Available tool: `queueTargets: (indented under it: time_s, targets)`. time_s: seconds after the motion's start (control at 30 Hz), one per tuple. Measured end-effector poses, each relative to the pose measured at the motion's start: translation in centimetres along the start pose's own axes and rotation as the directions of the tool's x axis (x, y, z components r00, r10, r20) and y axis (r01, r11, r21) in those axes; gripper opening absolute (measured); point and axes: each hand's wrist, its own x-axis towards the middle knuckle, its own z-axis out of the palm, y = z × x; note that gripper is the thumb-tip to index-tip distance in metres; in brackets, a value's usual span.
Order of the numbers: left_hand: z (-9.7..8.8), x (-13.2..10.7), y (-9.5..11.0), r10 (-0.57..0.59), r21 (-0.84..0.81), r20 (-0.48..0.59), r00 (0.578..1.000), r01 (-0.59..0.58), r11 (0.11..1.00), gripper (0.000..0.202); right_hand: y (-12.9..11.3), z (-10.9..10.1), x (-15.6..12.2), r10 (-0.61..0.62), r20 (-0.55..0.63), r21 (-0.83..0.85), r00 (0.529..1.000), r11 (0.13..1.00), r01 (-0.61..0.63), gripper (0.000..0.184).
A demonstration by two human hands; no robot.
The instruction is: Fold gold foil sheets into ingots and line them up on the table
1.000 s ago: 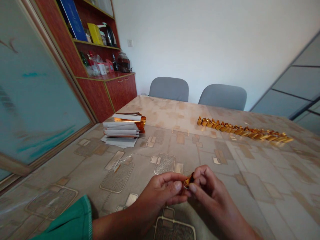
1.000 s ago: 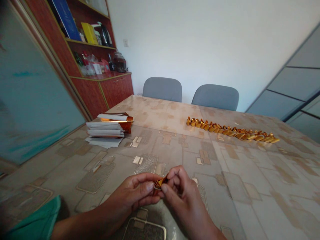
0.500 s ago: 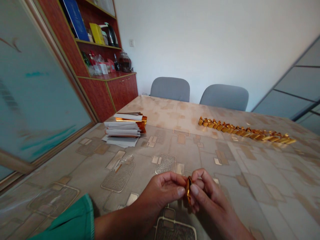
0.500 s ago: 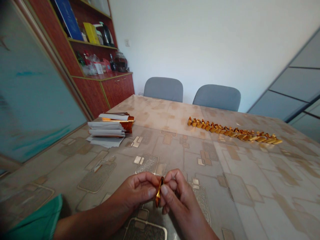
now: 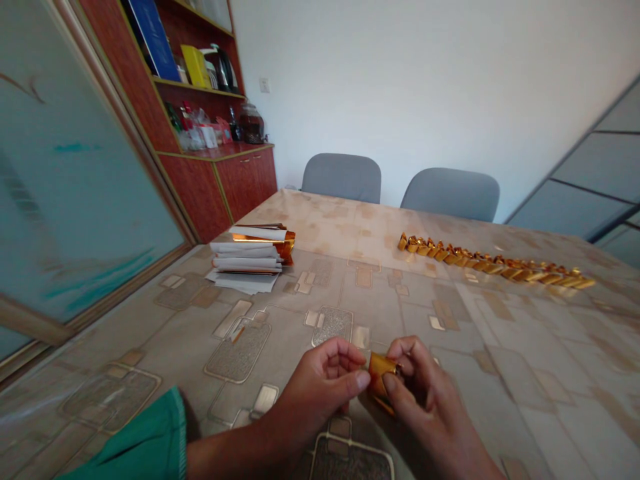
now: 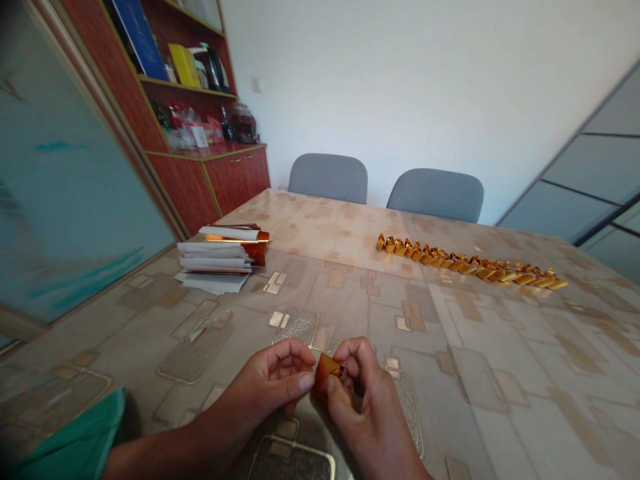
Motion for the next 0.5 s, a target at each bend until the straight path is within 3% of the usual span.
queueTargets:
  time_s: [0.17,0.5]
  targets:
    - [0.19,-0.32,0.14,-0.062,-0.084,0.064,0.996,0.067,0.994,0.040,0.08,0.18,0.01,-0.048,-0.001,-0.079,0.999,0.996,0.048,0.019]
    - [-0.03,-0.22,-0.03,-0.094,-0.151,0.121,0.988,0.112,0.982,0.039,0.86,0.17,-0.57,-0.011,0.095,-0.007,0.995,1.000,0.012,0.018]
